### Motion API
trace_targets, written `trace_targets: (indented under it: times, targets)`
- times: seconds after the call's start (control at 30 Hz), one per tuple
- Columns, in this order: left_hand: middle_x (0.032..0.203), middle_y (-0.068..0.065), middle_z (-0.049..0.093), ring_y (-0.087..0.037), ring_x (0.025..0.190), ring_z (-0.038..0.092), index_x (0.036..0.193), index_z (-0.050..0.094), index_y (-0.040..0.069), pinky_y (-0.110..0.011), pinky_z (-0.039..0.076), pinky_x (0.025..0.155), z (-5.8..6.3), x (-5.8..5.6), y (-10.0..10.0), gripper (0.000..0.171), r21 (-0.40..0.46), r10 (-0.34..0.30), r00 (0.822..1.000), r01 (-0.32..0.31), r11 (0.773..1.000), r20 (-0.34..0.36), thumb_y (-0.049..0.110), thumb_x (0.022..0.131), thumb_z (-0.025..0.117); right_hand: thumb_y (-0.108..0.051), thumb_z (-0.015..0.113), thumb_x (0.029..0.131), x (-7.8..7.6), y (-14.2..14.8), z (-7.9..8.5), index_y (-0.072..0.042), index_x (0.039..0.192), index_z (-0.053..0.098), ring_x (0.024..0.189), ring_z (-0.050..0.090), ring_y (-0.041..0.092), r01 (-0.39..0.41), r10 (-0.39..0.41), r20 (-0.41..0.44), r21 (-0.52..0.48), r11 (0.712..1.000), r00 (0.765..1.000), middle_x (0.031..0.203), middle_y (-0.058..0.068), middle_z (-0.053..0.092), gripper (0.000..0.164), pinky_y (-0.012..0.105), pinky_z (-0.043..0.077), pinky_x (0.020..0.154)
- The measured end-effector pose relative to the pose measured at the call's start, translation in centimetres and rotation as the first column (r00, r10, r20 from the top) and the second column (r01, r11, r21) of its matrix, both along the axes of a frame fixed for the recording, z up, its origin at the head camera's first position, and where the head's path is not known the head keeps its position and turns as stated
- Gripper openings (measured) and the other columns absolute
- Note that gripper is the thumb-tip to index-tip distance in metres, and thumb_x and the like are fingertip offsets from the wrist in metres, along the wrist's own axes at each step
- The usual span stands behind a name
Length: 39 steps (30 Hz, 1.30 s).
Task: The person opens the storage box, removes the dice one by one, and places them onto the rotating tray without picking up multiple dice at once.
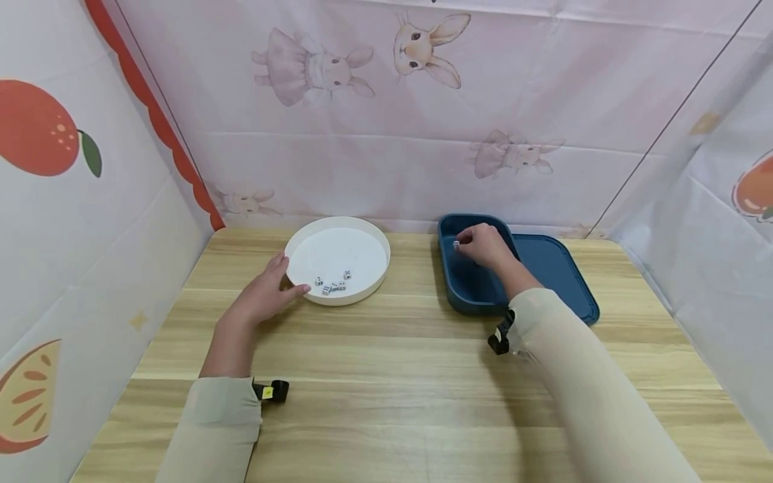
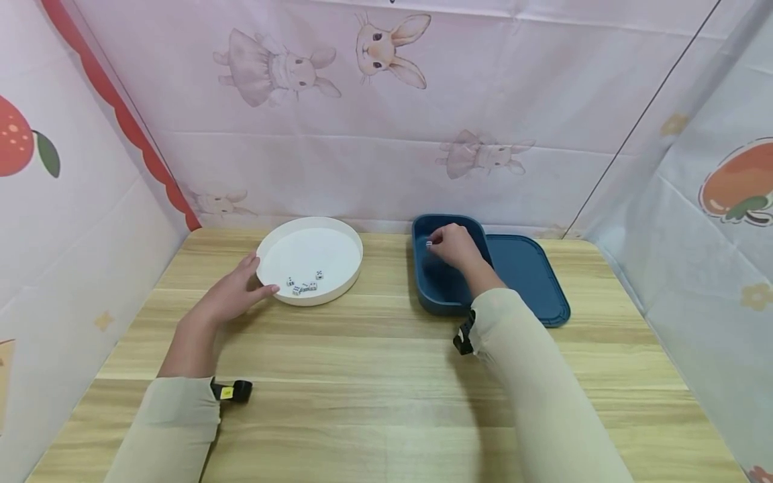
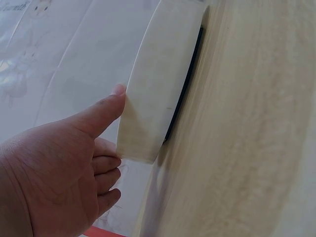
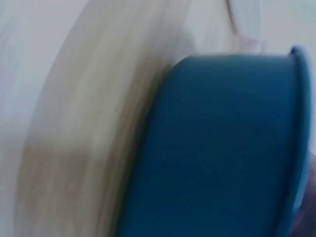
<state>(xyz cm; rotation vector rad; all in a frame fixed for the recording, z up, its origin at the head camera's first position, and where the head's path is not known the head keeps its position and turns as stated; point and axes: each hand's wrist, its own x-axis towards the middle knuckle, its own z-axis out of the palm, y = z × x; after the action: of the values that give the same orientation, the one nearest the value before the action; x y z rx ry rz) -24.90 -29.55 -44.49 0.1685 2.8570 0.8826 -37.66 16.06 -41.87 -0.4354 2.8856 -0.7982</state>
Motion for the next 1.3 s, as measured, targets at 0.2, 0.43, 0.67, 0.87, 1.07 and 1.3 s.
trace_targets:
  times: [0.2,0.43,0.67,0.87,1.07,1.3]
  targets:
    - [0.166,-0.016,0.003,-0.037,0.152,0.008,0.158,0.007,0.006,-0.06,0.017,0.119,-0.1,0.0,0.1,0.095,0.007,-0.012,1.0,0.012,1.0,-0.026,0.049,0.094,0.061,-0.033,0.068,0.093,0.9,-2.2,1.5,-0.013,0.118,0.073,0.098,0.065,0.022,0.057,-0.058,-0.002,-0.169,0.984,0.998,0.113,0.007,0.072,0.032,0.039,0.056,0.079]
    - [0.166,-0.015,0.001,-0.036,0.152,0.006,0.159,0.006,0.006,-0.059,0.016,0.12,0.0,0.0,0.1,0.096,0.008,-0.003,1.0,0.003,1.0,-0.004,0.051,0.094,0.06,-0.036,0.07,0.091,1.9,-5.1,2.3,-0.012,0.115,0.074,0.095,0.062,0.021,0.059,-0.069,-0.027,-0.273,0.96,0.997,0.11,0.008,0.071,0.034,0.035,0.054,0.08]
    - [0.165,-0.017,0.002,-0.037,0.152,0.007,0.158,0.007,0.005,-0.059,0.016,0.119,0.1,0.0,0.1,0.096,0.001,-0.014,1.0,0.014,1.0,-0.019,0.052,0.094,0.06,-0.032,0.071,0.091,3.2,-8.9,2.3,-0.013,0.114,0.075,0.093,0.062,0.019,0.003,-0.006,-0.007,-0.347,0.938,1.0,0.109,0.006,0.072,0.03,0.032,0.053,0.077]
    - [0.166,-0.015,0.002,-0.037,0.152,0.008,0.159,0.007,0.008,-0.06,0.017,0.119,0.1,0.1,0.1,0.096,0.009,-0.019,0.999,0.02,1.0,-0.027,0.054,0.093,0.059,-0.027,0.073,0.089,4.2,-12.3,0.8,-0.011,0.108,0.076,0.089,0.064,0.017,-0.036,0.049,0.02,-0.429,0.903,0.999,0.101,0.005,0.074,0.025,0.029,0.054,0.075]
    - [0.166,-0.016,0.002,-0.038,0.152,0.008,0.159,0.008,0.008,-0.06,0.018,0.119,0.0,0.1,0.1,0.096,0.013,-0.025,0.999,0.025,1.0,-0.03,0.056,0.093,0.059,-0.031,0.073,0.089,5.4,-15.0,-0.5,-0.014,0.109,0.076,0.094,0.064,0.015,-0.04,0.089,0.091,-0.439,0.898,0.992,0.102,0.001,0.073,0.027,0.026,0.055,0.078]
    - [0.166,-0.014,0.002,-0.037,0.152,0.008,0.159,0.006,0.009,-0.059,0.018,0.119,-0.1,0.0,0.1,0.097,0.009,-0.022,0.999,0.023,1.0,-0.032,0.055,0.093,0.059,-0.03,0.073,0.089,6.5,-16.8,-1.0,-0.014,0.11,0.076,0.094,0.062,0.016,-0.04,0.088,0.099,-0.409,0.912,0.991,0.102,0.0,0.071,0.027,0.025,0.055,0.079]
